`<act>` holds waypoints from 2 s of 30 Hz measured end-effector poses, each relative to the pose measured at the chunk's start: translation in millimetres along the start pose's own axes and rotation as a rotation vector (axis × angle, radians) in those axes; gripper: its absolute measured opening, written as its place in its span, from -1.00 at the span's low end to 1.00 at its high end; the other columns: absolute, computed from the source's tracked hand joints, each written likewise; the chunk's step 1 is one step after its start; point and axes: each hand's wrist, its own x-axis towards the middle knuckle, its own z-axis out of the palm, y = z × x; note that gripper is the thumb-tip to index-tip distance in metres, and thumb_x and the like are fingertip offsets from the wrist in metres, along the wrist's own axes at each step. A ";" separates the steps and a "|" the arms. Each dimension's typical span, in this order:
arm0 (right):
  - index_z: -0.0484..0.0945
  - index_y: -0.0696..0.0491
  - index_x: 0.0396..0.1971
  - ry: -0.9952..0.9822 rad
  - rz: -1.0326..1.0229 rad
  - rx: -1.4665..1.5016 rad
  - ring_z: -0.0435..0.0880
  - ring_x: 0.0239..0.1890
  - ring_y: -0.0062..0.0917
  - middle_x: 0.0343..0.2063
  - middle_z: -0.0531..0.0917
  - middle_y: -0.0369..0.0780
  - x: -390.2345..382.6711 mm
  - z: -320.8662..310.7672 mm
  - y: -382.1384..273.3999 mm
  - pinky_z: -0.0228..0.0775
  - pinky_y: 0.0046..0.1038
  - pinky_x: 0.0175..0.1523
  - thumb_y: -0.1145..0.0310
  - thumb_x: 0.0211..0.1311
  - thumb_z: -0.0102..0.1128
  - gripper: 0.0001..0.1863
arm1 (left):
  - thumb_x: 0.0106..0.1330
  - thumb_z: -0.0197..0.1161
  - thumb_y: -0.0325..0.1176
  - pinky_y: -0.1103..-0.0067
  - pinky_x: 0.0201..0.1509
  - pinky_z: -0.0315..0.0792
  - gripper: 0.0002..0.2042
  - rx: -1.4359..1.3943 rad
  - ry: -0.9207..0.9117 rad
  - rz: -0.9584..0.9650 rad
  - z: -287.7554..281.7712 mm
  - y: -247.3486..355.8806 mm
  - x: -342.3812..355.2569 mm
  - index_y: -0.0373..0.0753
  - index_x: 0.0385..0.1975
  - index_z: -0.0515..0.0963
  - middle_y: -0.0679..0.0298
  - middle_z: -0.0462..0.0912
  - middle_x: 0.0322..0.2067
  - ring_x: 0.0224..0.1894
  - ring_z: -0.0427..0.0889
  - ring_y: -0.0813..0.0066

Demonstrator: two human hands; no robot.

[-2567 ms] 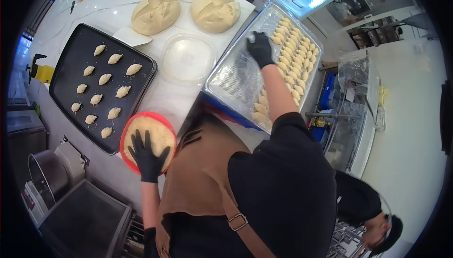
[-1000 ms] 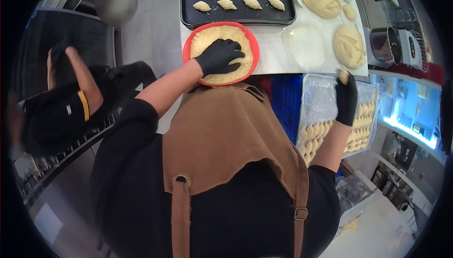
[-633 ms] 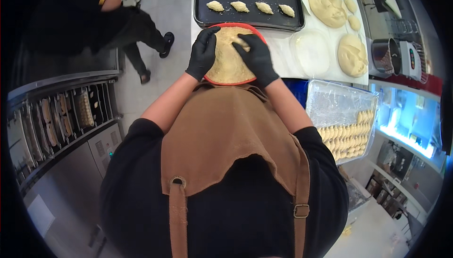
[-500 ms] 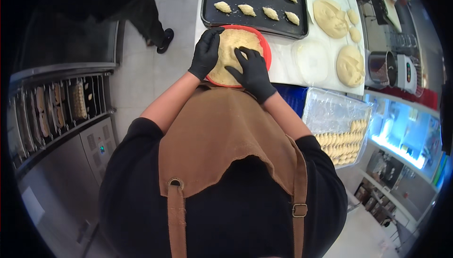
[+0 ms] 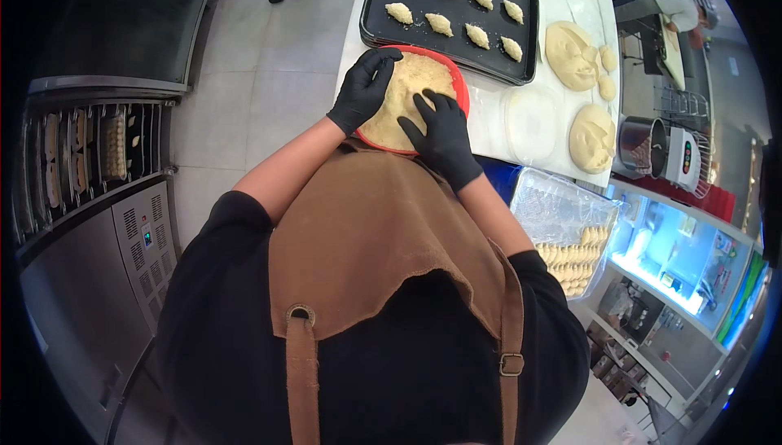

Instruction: Dipping pieces of dough into a bowl of mixture and arranging them onto a baking sheet.

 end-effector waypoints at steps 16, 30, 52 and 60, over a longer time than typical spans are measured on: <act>0.67 0.20 -0.02 -0.278 0.525 1.069 0.75 -0.15 -0.38 -0.13 0.74 -0.10 14.8 -3.0 60.1 0.60 -0.42 -0.05 0.38 0.16 0.42 -0.61 | 0.33 0.28 -0.43 0.49 0.27 0.44 -0.54 0.776 -0.429 0.621 -9.3 42.7 5.8 -0.24 0.26 0.50 0.09 0.56 0.21 0.18 0.57 0.17; 0.55 0.21 0.19 -0.301 0.871 1.068 0.72 -0.11 -0.34 0.00 0.70 -0.12 42.5 -31.2 35.5 0.58 -0.42 0.00 0.28 0.16 0.42 -0.40 | 0.13 0.55 -0.15 0.46 -0.12 0.53 -0.55 0.439 -0.555 0.163 -19.8 29.9 19.1 -0.18 0.00 0.68 0.25 0.75 -0.21 -0.26 0.67 0.30; 0.71 0.12 -0.01 -0.414 0.385 0.378 0.70 -0.23 -0.40 -0.19 0.78 -0.16 58.9 -56.5 28.7 0.54 -0.44 0.00 0.34 0.22 0.38 -0.66 | 0.10 0.52 -0.18 0.44 -0.14 0.56 -0.61 0.699 -0.450 0.179 -32.0 23.0 17.7 -0.13 -0.06 0.70 0.30 0.77 -0.21 -0.28 0.71 0.24; 0.70 0.13 0.06 -0.234 0.273 0.505 0.65 -0.24 -0.49 -0.15 0.79 -0.19 68.1 -79.3 16.9 0.51 -0.50 0.00 0.34 0.32 0.30 -0.65 | 0.07 0.50 -0.22 0.40 -0.09 0.53 -0.61 0.857 -0.708 0.128 -12.4 34.9 32.2 -0.10 -0.07 0.70 0.25 0.74 -0.26 -0.24 0.67 0.20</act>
